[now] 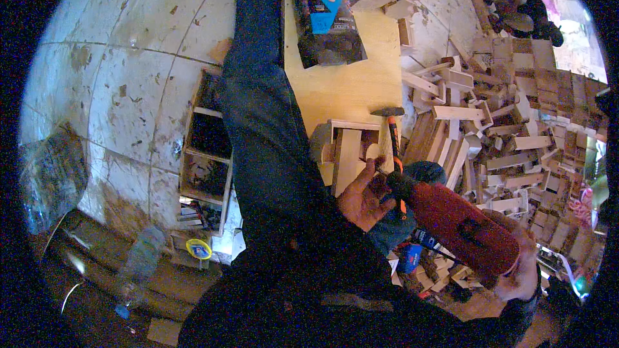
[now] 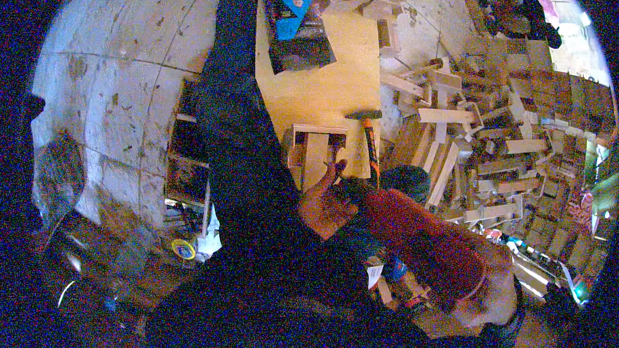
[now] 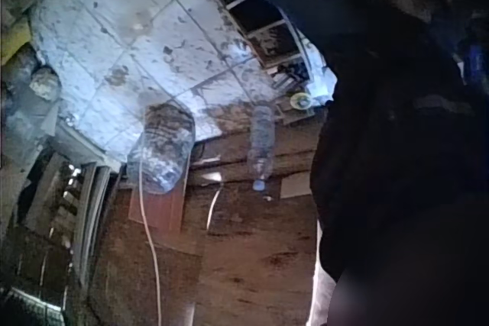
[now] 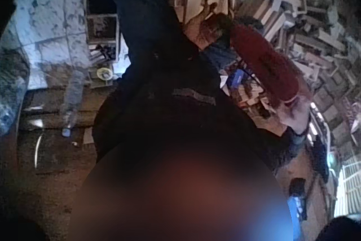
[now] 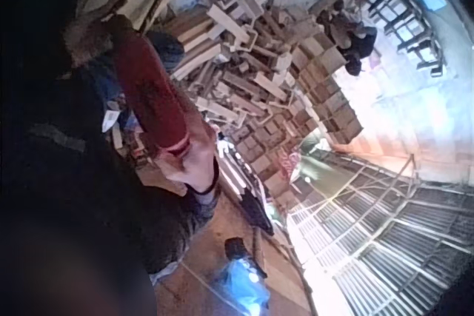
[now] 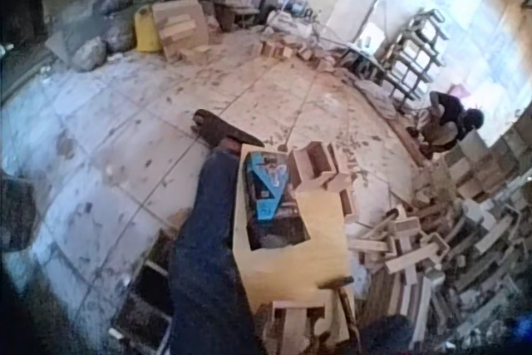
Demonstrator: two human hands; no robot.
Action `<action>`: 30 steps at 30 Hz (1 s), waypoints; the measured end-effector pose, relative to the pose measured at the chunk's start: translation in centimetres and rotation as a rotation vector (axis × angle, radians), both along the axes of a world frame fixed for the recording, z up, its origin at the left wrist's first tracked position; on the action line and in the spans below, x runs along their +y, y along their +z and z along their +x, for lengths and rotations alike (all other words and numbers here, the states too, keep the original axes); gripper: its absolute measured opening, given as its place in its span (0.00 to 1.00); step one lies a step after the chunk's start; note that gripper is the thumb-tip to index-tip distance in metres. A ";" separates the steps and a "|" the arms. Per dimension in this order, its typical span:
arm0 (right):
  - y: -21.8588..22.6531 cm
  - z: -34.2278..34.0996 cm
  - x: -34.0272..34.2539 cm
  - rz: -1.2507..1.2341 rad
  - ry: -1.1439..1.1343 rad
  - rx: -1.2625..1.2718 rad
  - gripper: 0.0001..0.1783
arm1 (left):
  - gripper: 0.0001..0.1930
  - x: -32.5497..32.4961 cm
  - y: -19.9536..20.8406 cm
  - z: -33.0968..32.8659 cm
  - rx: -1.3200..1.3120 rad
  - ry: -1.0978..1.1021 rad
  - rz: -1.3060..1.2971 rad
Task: The person assembles small wooden parts into a frame-like structure using a nail gun and hammer. They repeatedly align pieces, drive nails, and tap components into place while sitting on the floor.
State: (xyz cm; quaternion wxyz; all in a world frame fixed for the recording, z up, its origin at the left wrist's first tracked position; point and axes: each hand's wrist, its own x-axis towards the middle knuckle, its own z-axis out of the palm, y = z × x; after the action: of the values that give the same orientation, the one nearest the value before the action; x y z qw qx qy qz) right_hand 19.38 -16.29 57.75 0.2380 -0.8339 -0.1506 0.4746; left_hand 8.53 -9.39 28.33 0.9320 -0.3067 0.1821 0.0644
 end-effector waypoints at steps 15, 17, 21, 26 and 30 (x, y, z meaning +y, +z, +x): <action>-2.2 1.1 6.5 -0.068 0.622 -0.149 0.41 | 0.16 -1.5 -1.7 0.3 0.135 0.120 -0.093; -2.0 1.7 7.4 -0.132 0.991 -0.202 0.41 | 0.16 -1.3 -1.5 0.4 0.128 0.161 -0.090; -2.0 1.8 8.3 -0.166 1.146 -0.329 0.44 | 0.15 -0.4 -1.4 0.2 0.150 0.136 -0.096; -2.3 1.5 8.6 -0.139 1.227 -0.412 0.47 | 0.20 1.9 -2.6 -1.9 0.263 -0.254 0.635; -2.5 1.9 7.8 -0.167 1.313 -0.442 0.47 | 0.27 3.7 -2.5 -2.5 1.207 -0.054 1.899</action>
State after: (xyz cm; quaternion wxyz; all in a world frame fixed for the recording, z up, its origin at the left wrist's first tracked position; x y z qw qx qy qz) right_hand 21.28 -8.45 55.24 -0.1995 -0.6628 -0.6315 0.3494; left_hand 6.07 -5.67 25.79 0.5481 0.6128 0.4871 0.2946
